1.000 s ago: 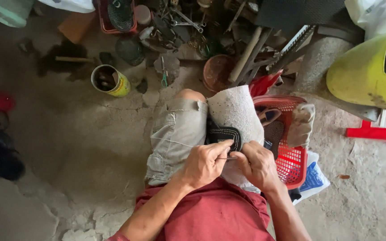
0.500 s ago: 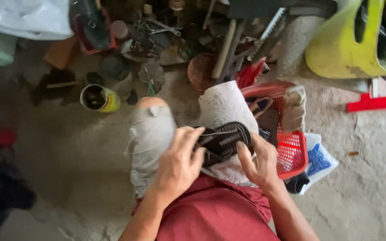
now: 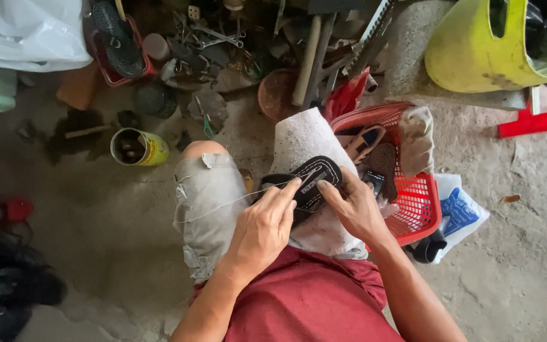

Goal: Hand-stitching the sole of a sandal using a needle and thick thread in a workshop.

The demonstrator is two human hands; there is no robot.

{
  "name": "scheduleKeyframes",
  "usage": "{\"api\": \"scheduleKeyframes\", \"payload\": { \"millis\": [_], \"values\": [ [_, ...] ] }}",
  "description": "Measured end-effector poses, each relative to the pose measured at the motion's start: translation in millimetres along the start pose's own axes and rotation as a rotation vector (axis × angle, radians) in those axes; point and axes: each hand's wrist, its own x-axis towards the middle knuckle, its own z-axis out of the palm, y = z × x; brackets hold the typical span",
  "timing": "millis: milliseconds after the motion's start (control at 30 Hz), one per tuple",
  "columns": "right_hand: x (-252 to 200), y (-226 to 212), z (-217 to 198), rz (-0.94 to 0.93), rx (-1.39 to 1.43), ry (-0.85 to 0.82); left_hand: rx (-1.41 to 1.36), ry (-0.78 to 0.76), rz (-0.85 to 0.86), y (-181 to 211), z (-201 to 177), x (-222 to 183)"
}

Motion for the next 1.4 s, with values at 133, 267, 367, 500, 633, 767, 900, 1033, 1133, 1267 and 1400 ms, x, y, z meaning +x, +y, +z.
{"api": "scheduleKeyframes", "payload": {
  "millis": [133,267,367,500,633,767,900,1033,1133,1267,1400],
  "values": [
    [-1,-15,0,0.007,0.063,0.017,0.024,0.002,0.06,-11,15,4],
    [-1,-8,2,0.001,0.055,0.025,0.045,0.017,0.058,-10,16,11],
    [-1,-7,1,0.009,0.071,0.028,0.042,0.02,0.058,-8,16,13],
    [1,-8,0,0.004,0.052,0.022,0.068,0.057,0.062,-8,18,15],
    [1,-5,1,-0.015,0.022,0.036,0.11,0.074,0.064,-8,19,15],
    [0,-9,0,-0.023,-0.083,0.046,0.122,0.031,0.055,0,5,16],
    [-2,-10,2,-0.003,-0.154,0.063,0.211,0.0,0.054,3,-7,17],
    [-4,-13,6,-0.049,-0.296,0.095,0.275,-0.028,0.058,10,-19,21],
    [-7,-17,10,-0.053,-0.377,0.101,0.285,-0.049,0.095,5,-27,20],
    [-3,-19,21,-0.199,-0.497,0.093,0.32,-0.078,0.127,-2,-45,23],
    [4,-23,29,-0.207,-0.505,-0.046,0.372,-0.109,0.183,-13,-53,25]
  ]
}}
